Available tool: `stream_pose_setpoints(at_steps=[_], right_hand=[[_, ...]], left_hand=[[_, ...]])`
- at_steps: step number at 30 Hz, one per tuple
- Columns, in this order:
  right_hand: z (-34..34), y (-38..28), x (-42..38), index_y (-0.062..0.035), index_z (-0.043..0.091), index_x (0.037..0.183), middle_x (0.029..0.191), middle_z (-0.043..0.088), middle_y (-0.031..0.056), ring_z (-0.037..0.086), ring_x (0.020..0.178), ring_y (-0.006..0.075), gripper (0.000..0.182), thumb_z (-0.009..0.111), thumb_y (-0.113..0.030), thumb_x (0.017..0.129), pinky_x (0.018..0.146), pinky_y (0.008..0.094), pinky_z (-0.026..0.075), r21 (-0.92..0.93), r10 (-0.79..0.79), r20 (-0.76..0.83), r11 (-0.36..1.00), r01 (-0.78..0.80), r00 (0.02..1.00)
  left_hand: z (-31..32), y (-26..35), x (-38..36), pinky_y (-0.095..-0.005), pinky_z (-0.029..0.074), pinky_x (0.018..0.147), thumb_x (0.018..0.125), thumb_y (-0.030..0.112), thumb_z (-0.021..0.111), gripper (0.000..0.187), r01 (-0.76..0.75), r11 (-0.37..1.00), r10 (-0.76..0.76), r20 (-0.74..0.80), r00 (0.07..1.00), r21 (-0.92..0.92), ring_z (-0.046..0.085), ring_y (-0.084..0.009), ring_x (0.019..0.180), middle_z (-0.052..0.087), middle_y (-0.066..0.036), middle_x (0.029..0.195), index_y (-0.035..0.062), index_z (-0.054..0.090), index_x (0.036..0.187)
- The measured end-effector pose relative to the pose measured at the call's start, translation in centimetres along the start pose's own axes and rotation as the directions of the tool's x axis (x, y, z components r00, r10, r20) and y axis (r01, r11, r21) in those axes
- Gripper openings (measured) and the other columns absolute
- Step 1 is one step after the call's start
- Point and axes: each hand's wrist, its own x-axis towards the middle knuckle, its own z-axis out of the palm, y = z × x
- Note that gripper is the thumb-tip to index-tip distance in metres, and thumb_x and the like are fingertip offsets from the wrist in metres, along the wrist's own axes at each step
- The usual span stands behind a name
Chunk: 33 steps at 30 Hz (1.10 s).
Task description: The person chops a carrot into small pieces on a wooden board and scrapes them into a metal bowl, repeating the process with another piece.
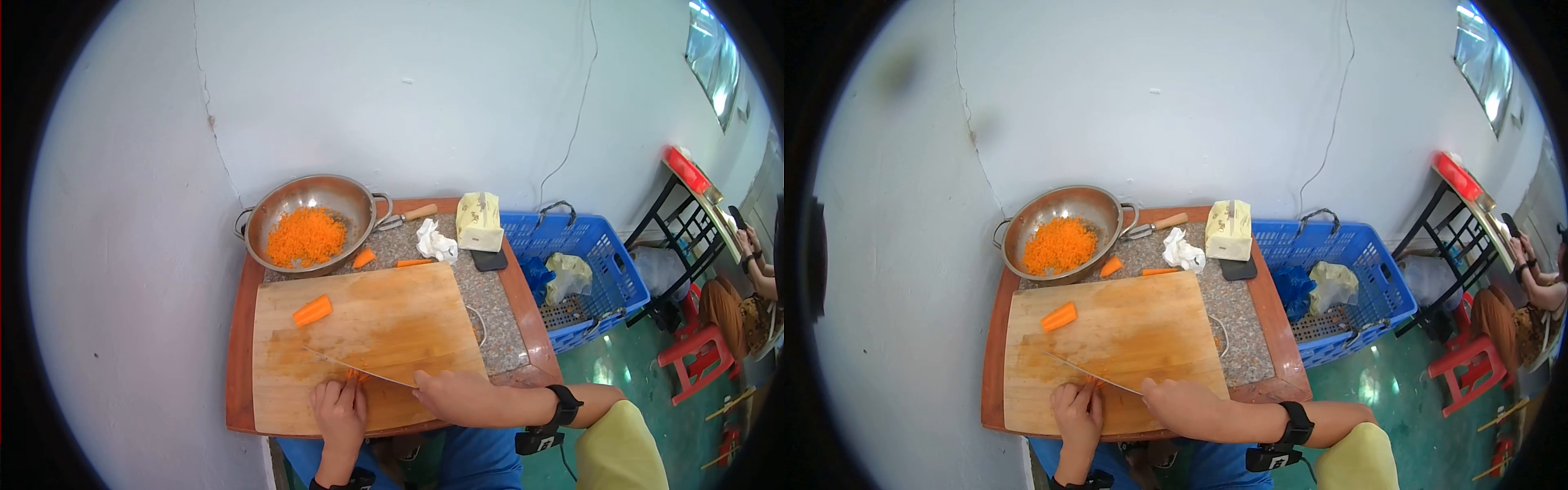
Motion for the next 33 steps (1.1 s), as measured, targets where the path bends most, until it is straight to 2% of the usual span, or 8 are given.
stream_pose_setpoints(at_steps=[9, 12, 14, 19, 21, 28, 30, 33], right_hand=[[-0.3, -0.2, 0.1, -0.0030, 0.048, 0.084, 0.057, 0.057, 0.0188, 0.058, 0.052, 0.0380, 0.024, 0.049, -0.026, 0.089, 0.048, 0.0481, 0.047, 0.039, 0.044, 0.067, 0.998, -0.046, 0.997], [-1.4, -0.6, 0.2, -0.0021, 0.050, 0.087, 0.068, 0.061, 0.0198, 0.061, 0.064, 0.0372, 0.018, 0.048, -0.020, 0.088, 0.058, 0.0466, 0.049, 0.022, 0.061, 0.138, 0.998, -0.064, 0.989], [-0.4, 0.1, 0.1, -0.0027, 0.051, 0.087, 0.068, 0.061, 0.0200, 0.061, 0.065, 0.0383, 0.018, 0.048, -0.020, 0.088, 0.059, 0.0478, 0.048, 0.023, -0.018, 0.024, 1.000, 0.018, 1.000], [-2.4, 0.0, 0.6, -0.0024, 0.051, 0.089, 0.064, 0.058, 0.0226, 0.058, 0.062, 0.0416, 0.014, 0.051, -0.016, 0.086, 0.055, 0.0489, 0.045, 0.174, 0.039, 0.116, 0.983, -0.059, 0.992], [-3.0, 0.0, 0.6, -0.0021, 0.050, 0.089, 0.061, 0.056, 0.0216, 0.056, 0.058, 0.0415, 0.012, 0.052, -0.013, 0.086, 0.052, 0.0484, 0.044, 0.132, 0.067, -0.008, 0.989, -0.065, 0.998], [-3.3, -0.9, 0.1, -0.0005, 0.050, 0.086, 0.062, 0.052, 0.0222, 0.053, 0.059, 0.0416, 0.011, 0.053, -0.011, 0.088, 0.050, 0.0450, 0.040, 0.108, 0.120, 0.128, 0.985, -0.135, 0.984], [-2.4, -0.4, 0.1, -0.0036, 0.043, 0.086, 0.055, 0.053, 0.0174, 0.055, 0.052, 0.0383, 0.013, 0.051, -0.013, 0.088, 0.047, 0.0466, 0.043, 0.047, 0.018, 0.088, 0.999, -0.023, 0.996], [-2.4, -0.6, 0.2, -0.0037, 0.042, 0.087, 0.054, 0.053, 0.0173, 0.055, 0.052, 0.0382, 0.013, 0.051, -0.013, 0.088, 0.046, 0.0461, 0.042, 0.029, 0.039, 0.117, 0.999, -0.042, 0.992]], left_hand=[[0.0, -0.2, 0.0, -0.0360, 0.038, 0.067, 0.068, 0.002, 0.066, 0.018, -0.018, 0.999, 0.018, -0.031, 0.999, 0.028, 0.051, -0.0258, 0.070, 0.049, -0.007, 0.068, 0.0039, 0.067, 0.086], [0.3, -0.3, 0.0, -0.0359, 0.038, 0.066, 0.068, 0.002, 0.067, 0.016, -0.008, 1.000, 0.008, -0.041, 0.999, 0.004, 0.051, -0.0254, 0.070, 0.051, -0.007, 0.068, 0.0041, 0.067, 0.084], [0.2, -0.2, 0.1, -0.0357, 0.038, 0.065, 0.068, 0.002, 0.067, 0.016, 0.006, 1.000, -0.006, -0.038, 0.999, 0.001, 0.052, -0.0250, 0.070, 0.052, -0.006, 0.069, 0.0041, 0.067, 0.085], [0.2, -0.3, 0.0, -0.0342, 0.039, 0.070, 0.069, 0.005, 0.068, 0.016, 0.109, 0.994, -0.109, 0.063, 0.992, -0.002, 0.053, -0.0228, 0.076, 0.054, -0.005, 0.075, 0.0036, 0.067, 0.085], [0.0, -0.2, 0.1, -0.0333, 0.038, 0.071, 0.070, 0.005, 0.068, 0.014, 0.051, 0.999, -0.051, 0.009, 0.999, -0.013, 0.052, -0.0218, 0.075, 0.054, -0.004, 0.074, 0.0034, 0.067, 0.084], [0.4, -0.2, 0.1, -0.0331, 0.038, 0.071, 0.069, 0.002, 0.069, 0.014, 0.066, 0.997, -0.067, -0.026, 0.997, -0.043, 0.053, -0.0221, 0.072, 0.056, -0.004, 0.073, 0.0039, 0.067, 0.083], [0.5, -0.4, 0.0, -0.0328, 0.038, 0.071, 0.069, 0.002, 0.069, 0.015, 0.055, 0.998, -0.056, -0.032, 0.998, -0.044, 0.053, -0.0215, 0.073, 0.056, -0.004, 0.073, 0.0040, 0.067, 0.083], [0.3, -0.3, 0.1, -0.0326, 0.038, 0.071, 0.068, 0.002, 0.070, 0.015, 0.059, 0.998, -0.059, -0.021, 0.998, -0.026, 0.053, -0.0212, 0.074, 0.056, -0.004, 0.073, 0.0039, 0.067, 0.083]])
